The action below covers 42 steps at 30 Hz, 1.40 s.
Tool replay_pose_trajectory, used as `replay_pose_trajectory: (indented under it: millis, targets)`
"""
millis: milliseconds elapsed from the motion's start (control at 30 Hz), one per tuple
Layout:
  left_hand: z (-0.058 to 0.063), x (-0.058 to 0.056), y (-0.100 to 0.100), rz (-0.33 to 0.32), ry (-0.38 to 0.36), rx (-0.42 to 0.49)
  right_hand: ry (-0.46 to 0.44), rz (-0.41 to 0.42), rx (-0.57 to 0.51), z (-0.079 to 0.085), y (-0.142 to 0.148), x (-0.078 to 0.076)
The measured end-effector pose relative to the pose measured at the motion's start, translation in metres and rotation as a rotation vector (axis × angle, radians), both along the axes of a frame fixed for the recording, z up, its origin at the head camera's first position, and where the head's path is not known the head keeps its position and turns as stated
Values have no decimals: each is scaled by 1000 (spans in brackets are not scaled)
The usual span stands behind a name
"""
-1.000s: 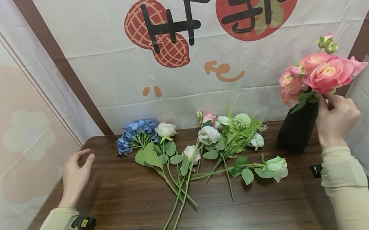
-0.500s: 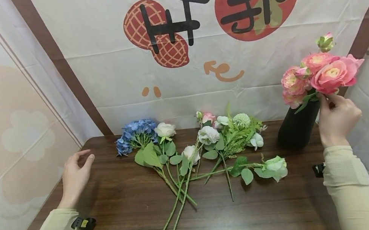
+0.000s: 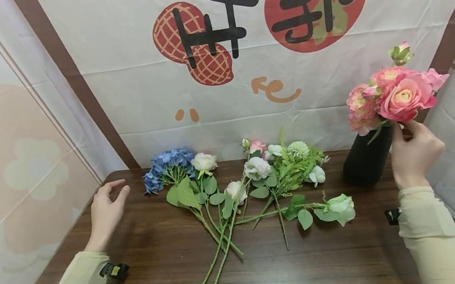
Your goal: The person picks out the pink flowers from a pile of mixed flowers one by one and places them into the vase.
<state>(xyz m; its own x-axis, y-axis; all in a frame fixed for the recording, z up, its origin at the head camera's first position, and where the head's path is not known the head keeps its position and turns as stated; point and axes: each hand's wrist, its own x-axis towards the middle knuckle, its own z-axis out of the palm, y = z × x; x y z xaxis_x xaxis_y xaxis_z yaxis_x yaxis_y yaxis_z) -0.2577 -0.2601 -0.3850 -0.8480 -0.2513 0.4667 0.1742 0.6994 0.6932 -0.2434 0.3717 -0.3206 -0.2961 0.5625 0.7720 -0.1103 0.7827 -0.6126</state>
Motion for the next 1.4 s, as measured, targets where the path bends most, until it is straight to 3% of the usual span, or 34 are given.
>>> replay_pose_trajectory:
  millis: [267, 500, 833, 1067, 1400]
  targets:
    - [11, -12, 26, -45, 20, 37, 66, 19, 62, -1, -14, 9]
    - [17, -19, 46, -70, 43, 74, 34, -18, -58, 1, -26, 14]
    - [26, -23, 66, -109, 43, 127, 57, 76, -84, -6, -41, 19]
    - [29, -26, 81, -138, 41, 145, 15, 53, -50, -13, -48, 15]
    - [35, -30, 102, -176, 70, 162, -35, 83, 40, -18, -65, 11]
